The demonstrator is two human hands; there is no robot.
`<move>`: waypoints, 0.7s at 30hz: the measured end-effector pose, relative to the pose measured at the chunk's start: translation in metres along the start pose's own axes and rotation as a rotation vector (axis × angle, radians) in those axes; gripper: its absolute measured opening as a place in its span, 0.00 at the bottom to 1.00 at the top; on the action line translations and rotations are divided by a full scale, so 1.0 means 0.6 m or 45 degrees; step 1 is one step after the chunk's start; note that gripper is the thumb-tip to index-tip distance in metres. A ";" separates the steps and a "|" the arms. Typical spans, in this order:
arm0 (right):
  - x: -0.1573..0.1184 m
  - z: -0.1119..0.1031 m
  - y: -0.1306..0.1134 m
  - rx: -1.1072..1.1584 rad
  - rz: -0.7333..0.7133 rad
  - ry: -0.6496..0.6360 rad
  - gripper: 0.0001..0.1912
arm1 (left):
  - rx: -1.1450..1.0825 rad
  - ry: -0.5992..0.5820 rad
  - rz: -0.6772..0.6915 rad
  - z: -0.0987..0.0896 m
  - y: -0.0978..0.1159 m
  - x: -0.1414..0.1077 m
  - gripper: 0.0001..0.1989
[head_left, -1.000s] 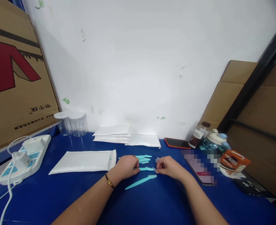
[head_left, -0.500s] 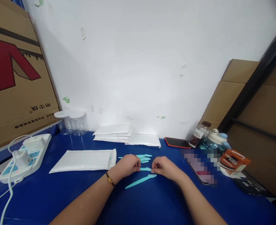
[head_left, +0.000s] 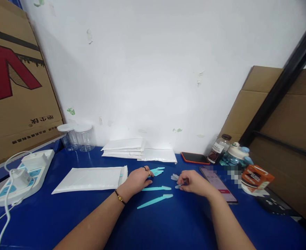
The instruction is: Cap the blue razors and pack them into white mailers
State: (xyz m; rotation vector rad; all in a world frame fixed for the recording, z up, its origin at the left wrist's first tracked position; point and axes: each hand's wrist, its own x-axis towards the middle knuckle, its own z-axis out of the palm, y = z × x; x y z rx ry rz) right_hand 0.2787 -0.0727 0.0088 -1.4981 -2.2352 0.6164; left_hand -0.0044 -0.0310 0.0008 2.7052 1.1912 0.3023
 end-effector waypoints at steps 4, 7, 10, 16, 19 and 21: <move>0.014 0.026 -0.004 -0.153 0.003 -0.029 0.08 | 0.069 0.027 0.002 0.006 -0.002 0.004 0.14; 0.021 0.036 -0.007 -0.244 0.043 0.000 0.09 | 0.123 0.016 -0.015 0.007 -0.003 0.007 0.14; 0.023 0.039 -0.011 -0.277 0.044 0.037 0.15 | 0.160 0.020 -0.011 0.006 -0.004 0.008 0.14; 0.025 0.047 -0.007 -0.035 -0.013 0.052 0.11 | 0.153 0.055 -0.023 0.012 -0.009 0.012 0.11; 0.026 0.050 0.000 0.201 0.098 -0.018 0.08 | 0.132 0.067 -0.048 0.014 -0.010 0.016 0.08; 0.025 0.051 0.002 0.318 0.153 -0.078 0.09 | 0.134 0.062 -0.032 0.014 -0.009 0.017 0.06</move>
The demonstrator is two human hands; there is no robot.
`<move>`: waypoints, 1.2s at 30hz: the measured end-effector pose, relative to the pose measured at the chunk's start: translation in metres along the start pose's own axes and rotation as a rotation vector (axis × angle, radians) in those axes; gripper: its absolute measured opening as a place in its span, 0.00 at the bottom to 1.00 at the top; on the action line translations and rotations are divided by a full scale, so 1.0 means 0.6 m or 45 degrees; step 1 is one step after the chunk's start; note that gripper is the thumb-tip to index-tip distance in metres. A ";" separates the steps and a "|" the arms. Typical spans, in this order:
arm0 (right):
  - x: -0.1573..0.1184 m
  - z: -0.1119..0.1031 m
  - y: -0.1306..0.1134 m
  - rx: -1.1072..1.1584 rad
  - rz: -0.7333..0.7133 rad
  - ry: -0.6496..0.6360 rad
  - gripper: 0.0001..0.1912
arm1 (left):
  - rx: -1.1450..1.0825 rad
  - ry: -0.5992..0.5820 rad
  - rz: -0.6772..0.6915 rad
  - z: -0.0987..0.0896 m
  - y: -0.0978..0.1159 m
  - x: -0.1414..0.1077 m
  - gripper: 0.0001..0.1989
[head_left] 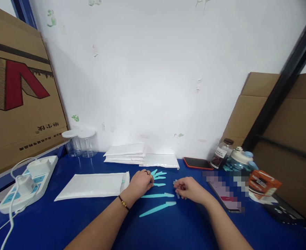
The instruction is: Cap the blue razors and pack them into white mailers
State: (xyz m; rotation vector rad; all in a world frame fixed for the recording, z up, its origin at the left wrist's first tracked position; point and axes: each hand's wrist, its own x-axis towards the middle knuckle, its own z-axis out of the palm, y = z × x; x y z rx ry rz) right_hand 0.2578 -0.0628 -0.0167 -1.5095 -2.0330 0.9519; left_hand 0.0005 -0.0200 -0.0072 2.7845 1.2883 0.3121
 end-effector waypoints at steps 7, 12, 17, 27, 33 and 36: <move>-0.001 -0.002 -0.015 -0.189 -0.076 0.047 0.06 | 0.075 -0.003 0.130 -0.016 0.016 -0.004 0.12; 0.002 -0.005 -0.025 -0.358 -0.146 0.186 0.06 | 0.103 -0.006 0.152 -0.017 0.019 -0.005 0.14; 0.001 -0.008 -0.024 -0.359 -0.152 0.206 0.08 | 0.072 -0.014 0.159 -0.014 0.017 -0.007 0.15; 0.007 0.013 -0.044 -0.311 -0.215 0.134 0.09 | -0.029 -0.056 0.156 0.004 0.025 0.000 0.12; 0.008 0.015 -0.043 -0.258 -0.257 0.062 0.09 | -0.149 -0.068 0.187 0.004 0.031 -0.003 0.11; 0.001 -0.012 -0.032 -0.251 -0.210 0.211 0.10 | -0.127 -0.017 0.077 0.002 0.021 -0.002 0.10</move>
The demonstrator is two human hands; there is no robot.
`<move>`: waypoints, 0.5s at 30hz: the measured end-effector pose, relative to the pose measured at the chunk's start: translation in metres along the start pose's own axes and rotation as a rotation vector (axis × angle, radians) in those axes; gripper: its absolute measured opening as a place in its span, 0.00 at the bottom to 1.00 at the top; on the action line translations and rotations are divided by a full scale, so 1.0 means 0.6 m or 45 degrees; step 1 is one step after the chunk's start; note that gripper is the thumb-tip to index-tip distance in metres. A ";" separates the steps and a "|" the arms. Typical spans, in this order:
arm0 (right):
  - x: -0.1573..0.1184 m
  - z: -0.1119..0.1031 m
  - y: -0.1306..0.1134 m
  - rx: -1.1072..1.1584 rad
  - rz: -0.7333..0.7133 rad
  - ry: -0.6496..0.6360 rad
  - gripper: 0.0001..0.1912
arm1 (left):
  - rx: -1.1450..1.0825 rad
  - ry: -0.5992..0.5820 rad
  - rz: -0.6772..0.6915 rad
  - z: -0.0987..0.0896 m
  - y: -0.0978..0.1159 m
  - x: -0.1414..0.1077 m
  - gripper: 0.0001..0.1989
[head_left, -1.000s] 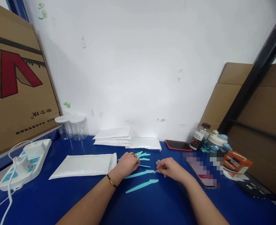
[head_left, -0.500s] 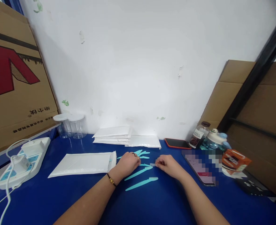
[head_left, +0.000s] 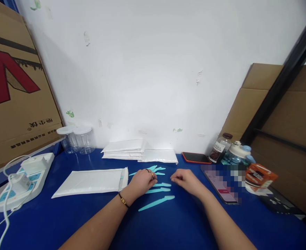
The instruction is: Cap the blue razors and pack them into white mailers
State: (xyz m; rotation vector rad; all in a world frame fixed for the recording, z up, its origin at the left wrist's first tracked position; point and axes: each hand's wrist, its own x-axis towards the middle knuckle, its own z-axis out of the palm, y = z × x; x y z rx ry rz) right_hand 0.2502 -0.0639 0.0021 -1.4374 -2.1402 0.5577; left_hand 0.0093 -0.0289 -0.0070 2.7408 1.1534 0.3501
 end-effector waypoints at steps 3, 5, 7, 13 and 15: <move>-0.009 -0.030 0.022 -0.076 0.088 0.158 0.11 | 0.077 0.034 -0.118 -0.001 -0.016 0.002 0.13; -0.015 -0.043 0.035 -0.129 0.101 0.153 0.09 | 0.110 0.027 -0.150 0.000 -0.025 0.003 0.14; -0.020 -0.047 0.042 -0.165 0.098 0.110 0.09 | 0.110 0.035 -0.167 0.002 -0.029 0.005 0.13; -0.023 -0.036 0.048 -0.277 0.168 -0.049 0.07 | 0.074 0.035 -0.214 0.000 -0.026 0.006 0.07; -0.023 -0.032 0.048 -0.258 0.212 -0.092 0.07 | 0.042 0.040 -0.218 -0.004 -0.022 0.003 0.06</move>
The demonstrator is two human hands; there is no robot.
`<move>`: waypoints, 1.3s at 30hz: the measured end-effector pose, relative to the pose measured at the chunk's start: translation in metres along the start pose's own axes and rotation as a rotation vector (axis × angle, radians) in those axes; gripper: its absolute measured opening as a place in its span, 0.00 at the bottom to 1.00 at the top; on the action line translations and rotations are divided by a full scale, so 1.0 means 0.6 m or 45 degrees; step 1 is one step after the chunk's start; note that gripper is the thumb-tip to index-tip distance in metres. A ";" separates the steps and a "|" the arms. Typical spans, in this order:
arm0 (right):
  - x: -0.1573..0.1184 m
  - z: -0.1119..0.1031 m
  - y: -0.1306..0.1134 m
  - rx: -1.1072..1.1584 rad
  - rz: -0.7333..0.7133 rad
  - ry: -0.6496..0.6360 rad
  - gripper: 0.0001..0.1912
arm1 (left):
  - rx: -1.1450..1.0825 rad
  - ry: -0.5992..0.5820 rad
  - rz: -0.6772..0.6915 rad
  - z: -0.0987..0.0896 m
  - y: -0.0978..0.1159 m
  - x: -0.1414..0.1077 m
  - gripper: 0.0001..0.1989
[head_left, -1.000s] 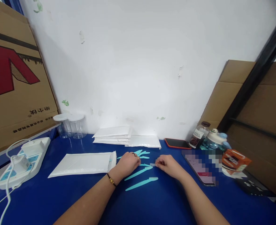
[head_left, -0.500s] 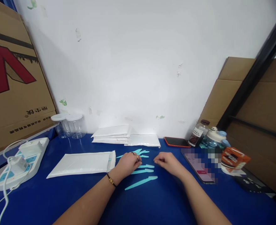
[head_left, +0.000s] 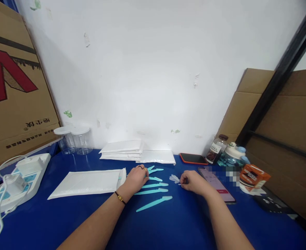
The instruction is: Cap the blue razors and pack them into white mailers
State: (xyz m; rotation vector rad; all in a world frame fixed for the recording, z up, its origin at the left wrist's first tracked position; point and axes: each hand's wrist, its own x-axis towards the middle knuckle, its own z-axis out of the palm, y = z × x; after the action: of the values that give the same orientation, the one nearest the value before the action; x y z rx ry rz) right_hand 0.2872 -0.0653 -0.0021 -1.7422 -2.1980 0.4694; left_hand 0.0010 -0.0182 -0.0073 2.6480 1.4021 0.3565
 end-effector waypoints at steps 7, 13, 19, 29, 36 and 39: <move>0.003 0.006 -0.023 0.560 0.004 0.088 0.05 | -0.122 0.082 0.079 -0.019 0.023 -0.012 0.05; 0.020 0.019 -0.059 1.283 -0.035 0.321 0.16 | -0.460 0.094 0.001 -0.020 0.028 -0.010 0.06; 0.020 0.027 -0.072 1.380 -0.015 0.365 0.17 | -0.624 0.086 -0.002 -0.012 0.024 -0.006 0.07; 0.018 0.033 -0.091 1.379 -0.036 0.333 0.17 | -0.695 0.085 -0.014 -0.014 0.027 -0.006 0.09; 0.021 0.021 -0.060 0.987 -0.017 0.318 0.18 | -0.778 -0.170 0.012 -0.007 0.030 -0.017 0.11; 0.024 0.013 -0.026 0.541 0.069 0.520 0.15 | -0.653 -0.242 0.090 -0.002 0.030 -0.020 0.08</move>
State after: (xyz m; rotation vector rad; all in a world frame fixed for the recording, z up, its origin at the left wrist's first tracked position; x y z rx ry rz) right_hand 0.2669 -0.0553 -0.0022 -1.5092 -1.6329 0.4973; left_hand 0.0087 -0.0385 -0.0041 2.2445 0.9981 0.3963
